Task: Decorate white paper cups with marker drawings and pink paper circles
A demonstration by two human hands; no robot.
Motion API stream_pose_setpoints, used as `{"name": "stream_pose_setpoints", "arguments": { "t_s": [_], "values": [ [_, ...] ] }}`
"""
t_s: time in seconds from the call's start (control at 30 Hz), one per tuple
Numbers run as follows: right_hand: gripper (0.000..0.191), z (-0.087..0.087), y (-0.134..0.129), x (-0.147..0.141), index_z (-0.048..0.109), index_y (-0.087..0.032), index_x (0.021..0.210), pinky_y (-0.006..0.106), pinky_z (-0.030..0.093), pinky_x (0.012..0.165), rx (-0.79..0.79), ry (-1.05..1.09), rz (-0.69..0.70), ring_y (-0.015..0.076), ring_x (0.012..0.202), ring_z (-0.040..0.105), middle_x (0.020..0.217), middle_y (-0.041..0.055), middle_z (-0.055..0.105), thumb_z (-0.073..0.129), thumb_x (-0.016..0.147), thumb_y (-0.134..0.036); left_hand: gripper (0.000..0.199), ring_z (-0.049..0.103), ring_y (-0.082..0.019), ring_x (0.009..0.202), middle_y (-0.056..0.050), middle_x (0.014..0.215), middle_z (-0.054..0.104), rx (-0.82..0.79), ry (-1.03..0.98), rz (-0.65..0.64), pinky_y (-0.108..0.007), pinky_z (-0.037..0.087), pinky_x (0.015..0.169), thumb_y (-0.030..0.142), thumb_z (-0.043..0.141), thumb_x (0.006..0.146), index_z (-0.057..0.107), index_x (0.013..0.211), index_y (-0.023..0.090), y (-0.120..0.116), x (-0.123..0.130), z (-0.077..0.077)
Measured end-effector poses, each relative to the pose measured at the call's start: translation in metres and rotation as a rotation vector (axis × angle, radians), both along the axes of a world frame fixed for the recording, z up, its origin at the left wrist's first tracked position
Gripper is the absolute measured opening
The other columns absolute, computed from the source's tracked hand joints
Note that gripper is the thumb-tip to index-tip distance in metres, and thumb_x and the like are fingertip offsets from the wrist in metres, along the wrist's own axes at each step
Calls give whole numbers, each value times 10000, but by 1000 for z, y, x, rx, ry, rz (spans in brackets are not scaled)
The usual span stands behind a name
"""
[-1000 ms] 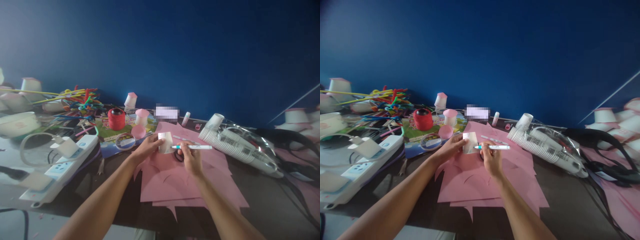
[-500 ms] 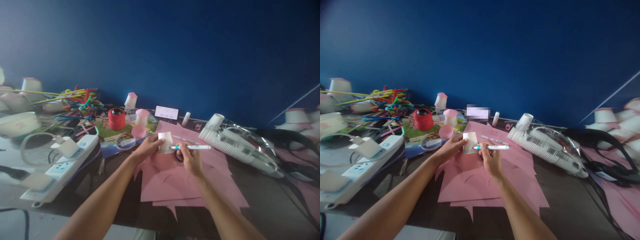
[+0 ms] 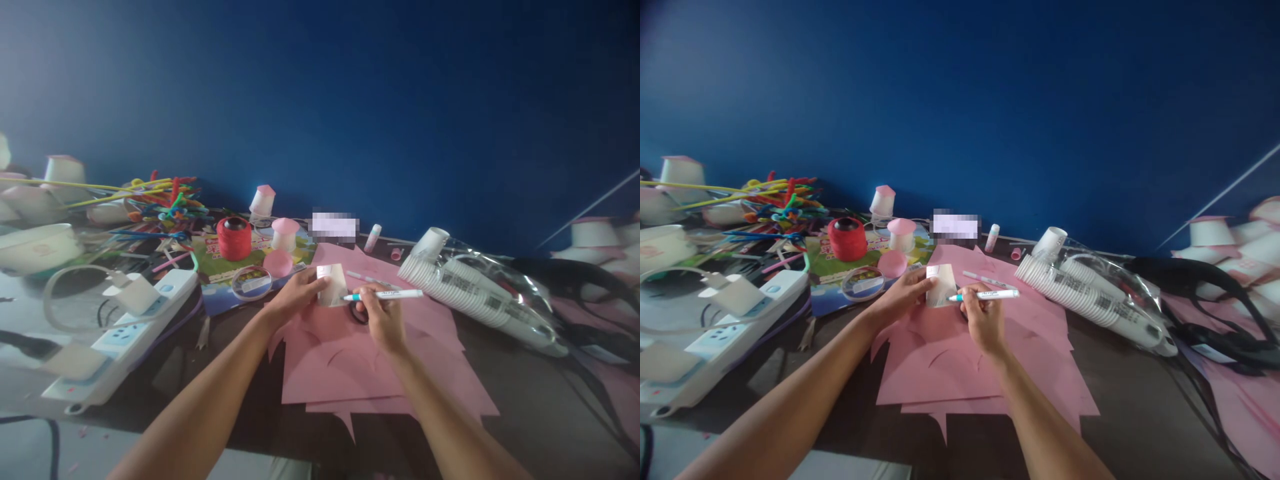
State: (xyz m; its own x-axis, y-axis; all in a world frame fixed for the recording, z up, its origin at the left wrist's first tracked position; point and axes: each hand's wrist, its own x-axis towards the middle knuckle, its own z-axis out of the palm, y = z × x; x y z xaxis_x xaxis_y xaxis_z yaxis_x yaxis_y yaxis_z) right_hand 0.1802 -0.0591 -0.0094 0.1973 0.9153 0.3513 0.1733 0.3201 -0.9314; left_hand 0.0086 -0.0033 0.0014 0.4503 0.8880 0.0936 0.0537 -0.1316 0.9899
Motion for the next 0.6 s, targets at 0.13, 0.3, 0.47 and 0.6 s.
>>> {"name": "stream_pose_setpoints", "arguments": {
  "t_s": [0.13,0.3,0.47,0.6],
  "values": [
    [248,3,-1,-1,596,-159,711,217,326,442,-14,-4,-7,91,462,417,498,-36,484,503,840,-350,354,399,-80,561,6,692,499,-1,4,-2,-200,298,500,461,504,795,574,861,121,-2,0,2],
    [237,1,2,0,591,-159,685,206,318,420,-39,57,-26,82,433,394,465,-50,447,514,828,-331,340,398,-81,561,15,681,496,-3,4,5,-200,294,502,460,509,792,571,845,130,-3,0,3],
    [241,-6,6,2,598,-160,711,200,341,420,-41,178,-57,82,442,431,497,-43,487,544,817,-369,328,401,-81,567,14,686,497,6,7,-4,-200,292,508,445,514,795,570,849,127,-1,-1,1],
    [250,-7,6,3,601,-159,722,205,356,426,-40,165,-42,82,439,439,509,-41,497,548,819,-384,351,404,-81,563,9,692,508,4,29,-1,-202,299,507,457,508,800,578,878,122,-1,-1,0]
  ]
}}
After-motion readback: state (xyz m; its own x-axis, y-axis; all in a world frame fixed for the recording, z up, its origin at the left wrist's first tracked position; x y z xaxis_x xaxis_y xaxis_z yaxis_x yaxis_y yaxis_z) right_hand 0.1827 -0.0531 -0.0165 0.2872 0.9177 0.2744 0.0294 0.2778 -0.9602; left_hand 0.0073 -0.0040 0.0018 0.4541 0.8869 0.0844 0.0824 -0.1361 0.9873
